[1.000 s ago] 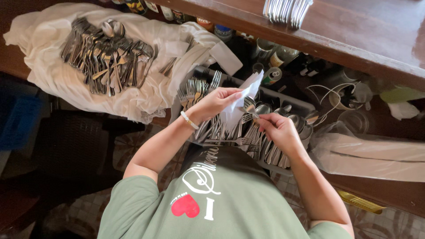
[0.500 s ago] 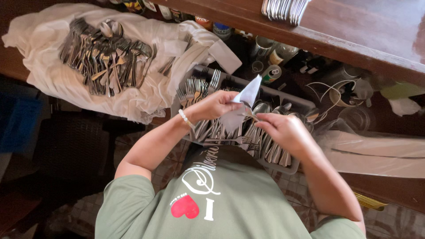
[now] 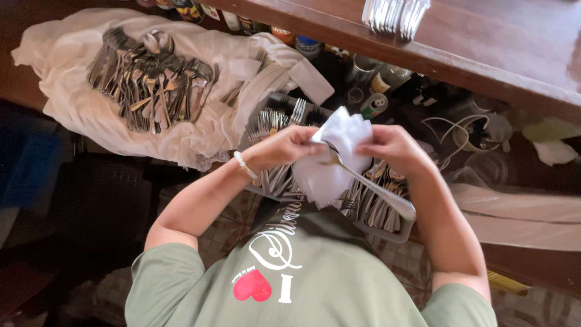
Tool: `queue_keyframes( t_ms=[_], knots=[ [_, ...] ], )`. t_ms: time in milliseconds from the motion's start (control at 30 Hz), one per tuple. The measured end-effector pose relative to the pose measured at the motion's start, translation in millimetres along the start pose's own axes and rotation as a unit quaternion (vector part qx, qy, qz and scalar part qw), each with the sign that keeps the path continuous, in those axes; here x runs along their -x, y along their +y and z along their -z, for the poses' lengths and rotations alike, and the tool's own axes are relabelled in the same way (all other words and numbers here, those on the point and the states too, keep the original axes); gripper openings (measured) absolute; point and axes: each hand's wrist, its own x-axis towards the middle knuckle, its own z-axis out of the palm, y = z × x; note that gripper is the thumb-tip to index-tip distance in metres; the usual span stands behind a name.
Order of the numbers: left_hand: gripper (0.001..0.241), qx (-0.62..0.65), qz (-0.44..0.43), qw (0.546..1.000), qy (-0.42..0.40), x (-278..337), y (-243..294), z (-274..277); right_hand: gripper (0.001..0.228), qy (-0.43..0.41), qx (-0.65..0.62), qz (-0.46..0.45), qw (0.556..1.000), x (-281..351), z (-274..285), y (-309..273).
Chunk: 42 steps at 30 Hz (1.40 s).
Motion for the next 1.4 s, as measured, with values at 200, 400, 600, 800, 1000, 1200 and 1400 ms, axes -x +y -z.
queue_keyframes(
  t_ms=[200, 400, 600, 800, 1000, 1200, 1400],
  knots=[
    [0.042, -0.041, 0.009, 0.994, 0.102, 3, -7, 19, 0.029, 0.149, 0.126, 0.06, 0.979, 35, -5, -32],
    [0.037, -0.046, 0.027, 0.991, 0.119, -5, -19, 30, 0.034, 0.198, 0.506, 0.178, 0.82, 50, -52, -44],
    [0.029, -0.171, 0.041, 0.978, 0.11, 5, -22, 34, 0.029, 0.239, 0.482, 0.195, 0.82, 43, -50, -35],
    [0.054, 0.033, -0.034, 0.992, 0.119, 5, -30, 23, 0.027, 0.258, 0.428, 0.205, 0.842, 36, -46, -34],
    [0.044, 0.197, -0.055, 0.962, 0.183, -1, -50, 18, 0.082, 0.442, 0.236, 0.299, 0.812, 11, -58, -13],
    [0.042, 0.329, -0.075, 0.918, 0.208, -5, -53, 16, 0.071, 0.061, -0.592, -0.005, 0.804, -49, -72, 52],
    [0.044, 0.299, -0.041, 0.923, 0.237, 0, -51, 29, 0.049, 0.246, -0.346, -0.034, 0.905, -57, -50, 49]
  ],
)
